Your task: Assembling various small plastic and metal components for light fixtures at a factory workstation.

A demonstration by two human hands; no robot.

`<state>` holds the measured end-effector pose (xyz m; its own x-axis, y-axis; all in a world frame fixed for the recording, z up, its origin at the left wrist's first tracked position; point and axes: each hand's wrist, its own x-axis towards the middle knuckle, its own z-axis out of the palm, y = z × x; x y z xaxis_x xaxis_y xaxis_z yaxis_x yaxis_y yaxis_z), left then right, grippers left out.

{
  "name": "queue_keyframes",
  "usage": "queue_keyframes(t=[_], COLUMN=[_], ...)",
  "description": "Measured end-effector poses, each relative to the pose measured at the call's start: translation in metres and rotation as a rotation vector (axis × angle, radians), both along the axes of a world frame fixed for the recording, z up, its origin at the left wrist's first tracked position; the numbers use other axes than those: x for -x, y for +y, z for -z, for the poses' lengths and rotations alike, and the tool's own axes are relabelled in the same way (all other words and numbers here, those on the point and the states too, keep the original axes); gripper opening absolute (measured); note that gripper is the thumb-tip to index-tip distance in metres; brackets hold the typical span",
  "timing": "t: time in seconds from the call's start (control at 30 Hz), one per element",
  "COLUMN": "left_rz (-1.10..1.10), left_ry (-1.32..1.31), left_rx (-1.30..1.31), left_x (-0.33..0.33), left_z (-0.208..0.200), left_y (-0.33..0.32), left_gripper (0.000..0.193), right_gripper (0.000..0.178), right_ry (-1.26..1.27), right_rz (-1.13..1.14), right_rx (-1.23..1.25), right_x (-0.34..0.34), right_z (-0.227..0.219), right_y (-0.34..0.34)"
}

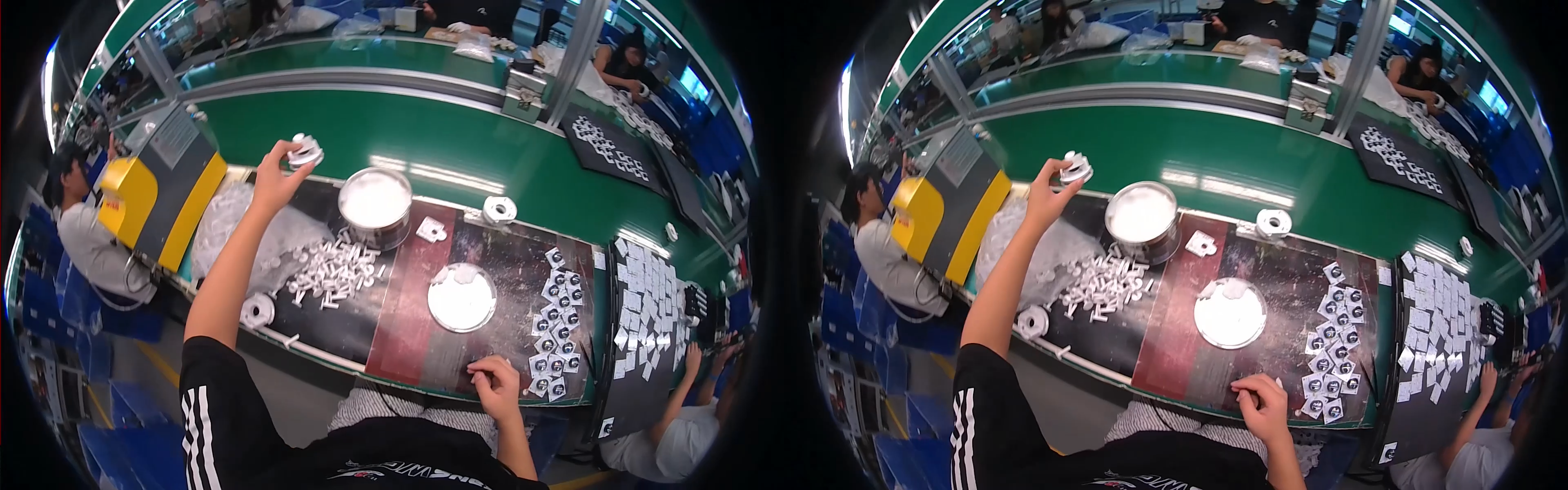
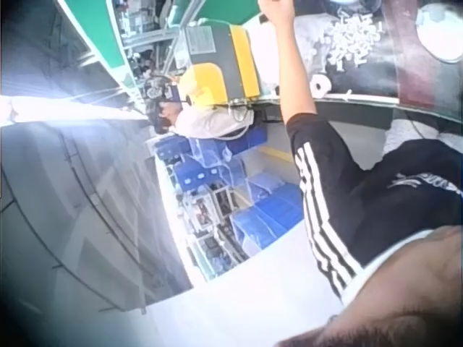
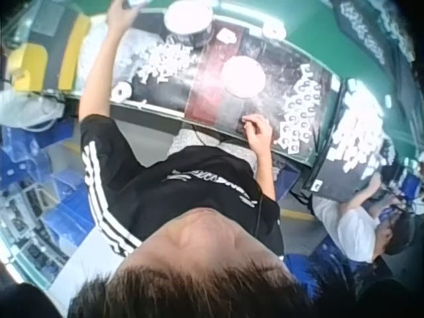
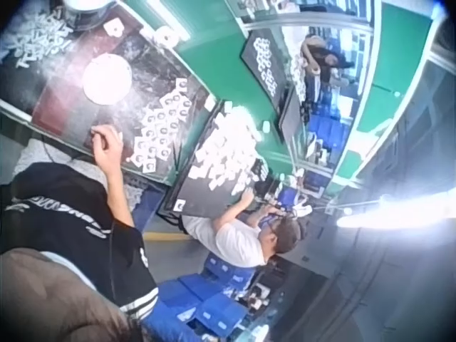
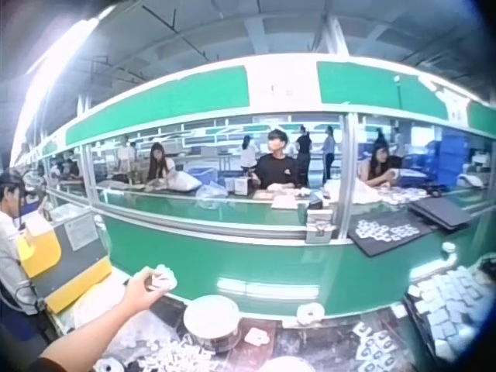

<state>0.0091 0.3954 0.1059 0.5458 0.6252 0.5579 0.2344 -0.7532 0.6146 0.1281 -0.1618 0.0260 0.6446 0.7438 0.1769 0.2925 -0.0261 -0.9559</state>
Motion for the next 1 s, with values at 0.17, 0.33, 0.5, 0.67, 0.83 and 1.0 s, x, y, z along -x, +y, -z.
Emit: queue_keyframes(t=[0.17,0.33,0.5,0.67,0.83,1.0], left_rz=[-0.044,-0.079,-0.008,0.067,-0.019,0.267], left_ry=[0.177,0.214,0.251,0.380,0.349,0.143], left_rx=[-0.003,0.008,-0.005,-0.096,-0.421,-0.507], left_x=[-0.037,-0.067,-0.063,-0.037,-0.032,-0.119], left_z=[0.055,0.093,0.096,0.078,0.031,-0.063], left_y=[0.086,0.124,0.145,0.152,0.143,0.014], left_gripper=[0.041,0.041,0.046,0.058,0.055,0.034], right_gripper=[0.019,0.022,0.021,0.020,0.022,0.021], right_ry=[-0.039,-0.003,-0.049,-0.024,-0.012,-0.034], right_rz=[-0.019,-0.031,-0.052,-0.099,-0.154,-0.132], right_rx=[0.092,0.159,0.076,0.063,-0.020,-0.002], right_x=[-0.002,-0.001,-0.004,-0.007,-0.009,-0.004], right_z=[-0.013,-0.019,-0.013,-0.015,-0.012,-0.011], right_y=[0.002,0.003,0.005,0.004,0.003,0.005])
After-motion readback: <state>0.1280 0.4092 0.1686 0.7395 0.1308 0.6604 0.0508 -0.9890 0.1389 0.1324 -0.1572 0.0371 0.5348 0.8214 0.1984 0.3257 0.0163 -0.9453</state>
